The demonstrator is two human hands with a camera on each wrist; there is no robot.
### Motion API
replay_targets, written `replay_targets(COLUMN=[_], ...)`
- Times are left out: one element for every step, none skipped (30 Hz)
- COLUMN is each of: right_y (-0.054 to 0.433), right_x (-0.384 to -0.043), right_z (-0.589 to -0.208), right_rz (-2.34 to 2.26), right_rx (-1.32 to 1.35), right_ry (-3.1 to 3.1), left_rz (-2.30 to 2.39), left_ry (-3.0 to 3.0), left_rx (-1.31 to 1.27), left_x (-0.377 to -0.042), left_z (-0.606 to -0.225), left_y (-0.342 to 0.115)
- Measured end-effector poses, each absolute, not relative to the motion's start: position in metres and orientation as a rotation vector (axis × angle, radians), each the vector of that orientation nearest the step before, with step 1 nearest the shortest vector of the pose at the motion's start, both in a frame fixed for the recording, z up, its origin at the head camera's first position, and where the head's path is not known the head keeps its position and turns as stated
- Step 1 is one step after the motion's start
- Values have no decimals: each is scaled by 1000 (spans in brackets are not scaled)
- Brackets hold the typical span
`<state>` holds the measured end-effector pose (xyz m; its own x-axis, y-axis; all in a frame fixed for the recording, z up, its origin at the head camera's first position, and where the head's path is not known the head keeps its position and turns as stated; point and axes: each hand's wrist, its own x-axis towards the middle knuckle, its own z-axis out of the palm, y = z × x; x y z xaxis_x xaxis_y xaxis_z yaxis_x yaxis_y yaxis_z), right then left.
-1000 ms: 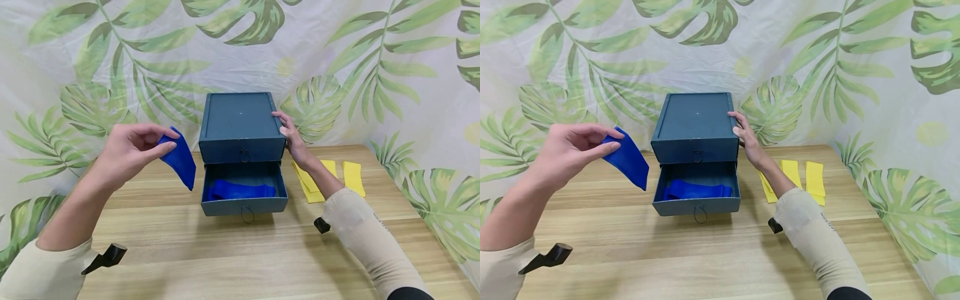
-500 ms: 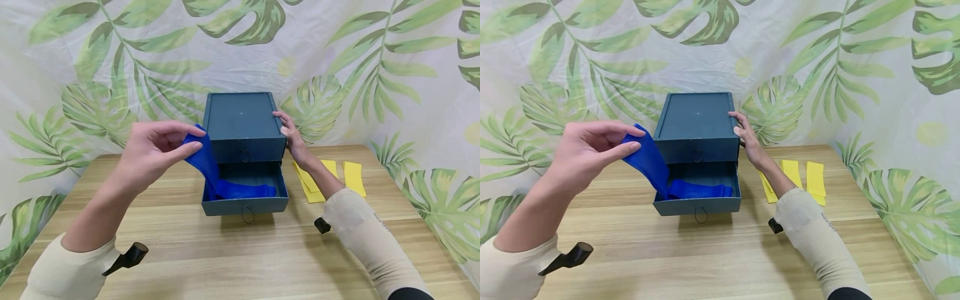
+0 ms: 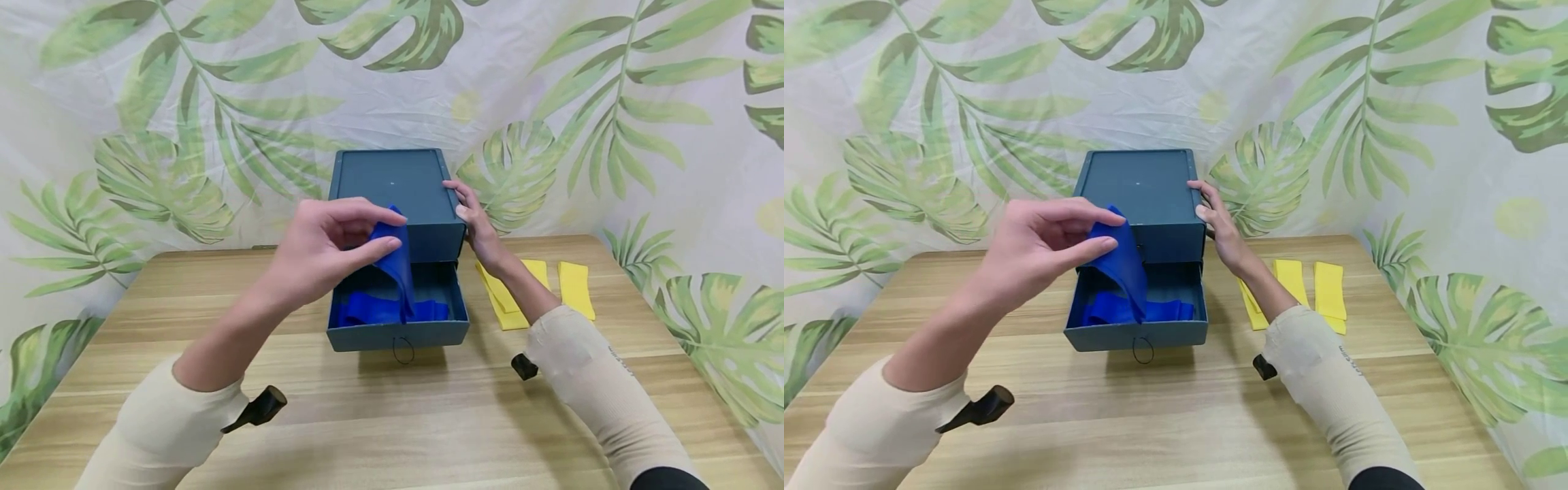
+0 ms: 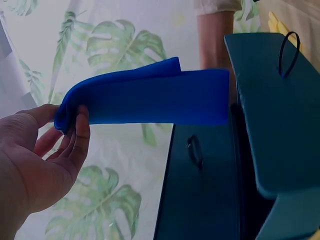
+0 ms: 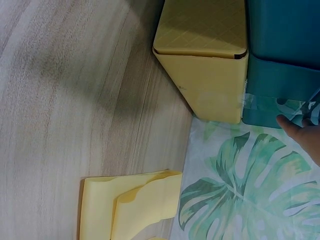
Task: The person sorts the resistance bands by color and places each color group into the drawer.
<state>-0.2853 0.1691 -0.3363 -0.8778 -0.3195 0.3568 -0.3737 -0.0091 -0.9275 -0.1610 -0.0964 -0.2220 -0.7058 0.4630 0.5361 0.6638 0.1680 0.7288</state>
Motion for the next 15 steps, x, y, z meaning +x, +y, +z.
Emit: replay_targets(right_y=[169,169,169,168,169,169,169,169,169,170,170,170,170,170,171], right_x=[-285,-285,-285,-285,-285,-285,-285,-285,-285,-285,-286,-286,-286,-286,-286], right_z=[-336,-336,-336,-336,-336,-336,-336,-336,-336,-336,-336,-337,-336,-337,-337], right_rz=[2068,2073,2074,2072,2073,2073,2074,2072,2070,2069,2069,2066,2061,2057,2055], right_rx=[760,757,755,753,754,757,760,762,764,767,771,773,775,776,779], right_ry=[-2184,-2182,-2185,-2189,-2189,-2191,-2190,-2190,-2192,-2191,-2189,-2189,-2189,-2190,-2188], left_rz=[-1548,-1540,-1528,-1513,-1500,-1482,-1469,-1456,-1440,-1424,-1414,-1408,-1401,-1391,-1384], left_ry=[-2246,-2241,-2240,-2240,-2240,-2241,-2245,-2252,-2264,-2276,-2287,-2298,-2311,-2323,-2335], left_rx=[-1117,-1132,-1144,-1156,-1166,-1176,-1186,-1194,-1198,-1200,-1205,-1210,-1215,-1220,-1225], left_x=[-163,-165,-167,-169,-171,-173,-175,-176,-177,-178,-179,-180,-180,-181,-181], left_z=[-223,-224,-226,-227,-229,-231,-233,-235,-237,-238,-240,-241,-242,-242,-242], left_y=[-93,-89,-86,-82,-79,-76,-73,-70,-68,-65,-63,-60,-58,-55,-52])
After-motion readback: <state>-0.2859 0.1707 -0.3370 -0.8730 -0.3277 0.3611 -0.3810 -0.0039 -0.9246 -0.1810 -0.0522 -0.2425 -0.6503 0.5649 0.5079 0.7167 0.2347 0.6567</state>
